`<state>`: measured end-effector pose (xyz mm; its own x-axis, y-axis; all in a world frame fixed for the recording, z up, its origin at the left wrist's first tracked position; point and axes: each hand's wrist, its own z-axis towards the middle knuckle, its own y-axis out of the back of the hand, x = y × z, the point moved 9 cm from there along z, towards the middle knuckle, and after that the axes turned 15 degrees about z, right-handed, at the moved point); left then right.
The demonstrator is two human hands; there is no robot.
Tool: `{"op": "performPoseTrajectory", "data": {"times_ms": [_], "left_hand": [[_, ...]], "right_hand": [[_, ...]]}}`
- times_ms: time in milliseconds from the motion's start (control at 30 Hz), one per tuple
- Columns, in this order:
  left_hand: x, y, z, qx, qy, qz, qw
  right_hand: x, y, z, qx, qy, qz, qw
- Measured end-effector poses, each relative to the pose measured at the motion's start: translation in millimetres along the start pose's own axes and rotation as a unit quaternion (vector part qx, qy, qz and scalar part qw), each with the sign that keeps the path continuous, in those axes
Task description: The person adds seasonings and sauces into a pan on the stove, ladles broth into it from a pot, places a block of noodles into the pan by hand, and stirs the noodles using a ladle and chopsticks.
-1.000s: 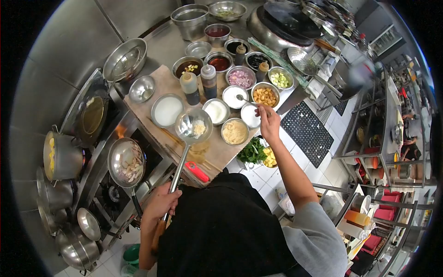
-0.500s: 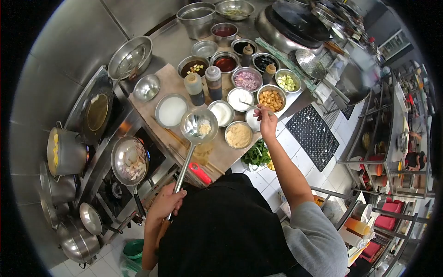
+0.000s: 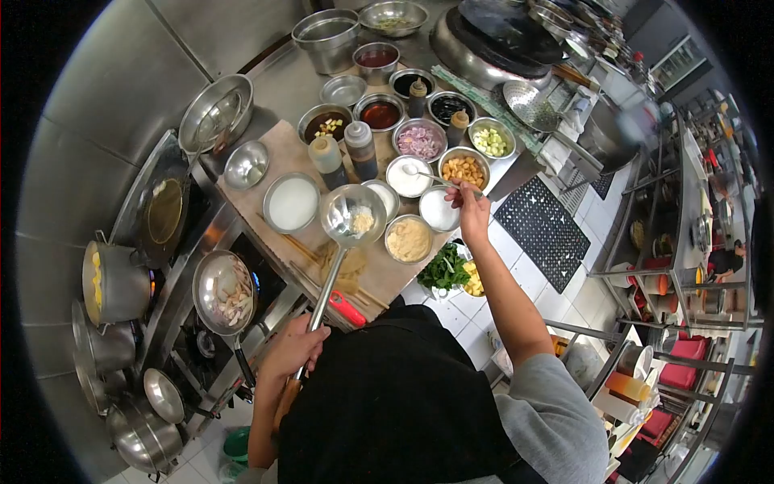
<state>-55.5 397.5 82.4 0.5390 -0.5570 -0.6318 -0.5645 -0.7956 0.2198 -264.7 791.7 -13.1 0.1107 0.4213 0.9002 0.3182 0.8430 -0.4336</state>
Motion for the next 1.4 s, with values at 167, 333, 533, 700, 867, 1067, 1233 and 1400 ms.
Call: {"op": "performPoseTrajectory", "data": {"times_ms": [167,333,533,700,867,1067,1233,1400], "left_hand": [[-4,0,0,-0.006,0.015,0.016,1.000],[1,1,3,-0.001,0.010,-0.001,1.000],[2,1,3,0.000,0.003,-0.007,1.000],[1,2,2,-0.002,-0.002,-0.006,1.000],[-13,2,9,0.005,-0.032,0.014,0.999],[-18,-2,20,0.030,-0.044,-0.006,0.999],[5,4,-1,0.009,-0.034,-0.045,0.998],[51,19,-45,-0.078,0.020,-0.108,0.991]], "right_hand": [[-1,6,-4,-0.010,0.001,0.008,1.000],[-6,10,-5,-0.002,-0.010,-0.006,1.000],[-17,16,-5,-0.017,-0.036,0.054,0.998],[-13,15,-7,-0.025,-0.060,0.097,0.993],[41,-27,-31,0.061,-0.044,0.069,0.995],[95,-76,-59,0.154,0.135,-0.234,0.950],[-1,-54,-15,0.195,0.153,-0.347,0.905],[-4,-60,-22,0.231,0.165,-0.380,0.881]]}}
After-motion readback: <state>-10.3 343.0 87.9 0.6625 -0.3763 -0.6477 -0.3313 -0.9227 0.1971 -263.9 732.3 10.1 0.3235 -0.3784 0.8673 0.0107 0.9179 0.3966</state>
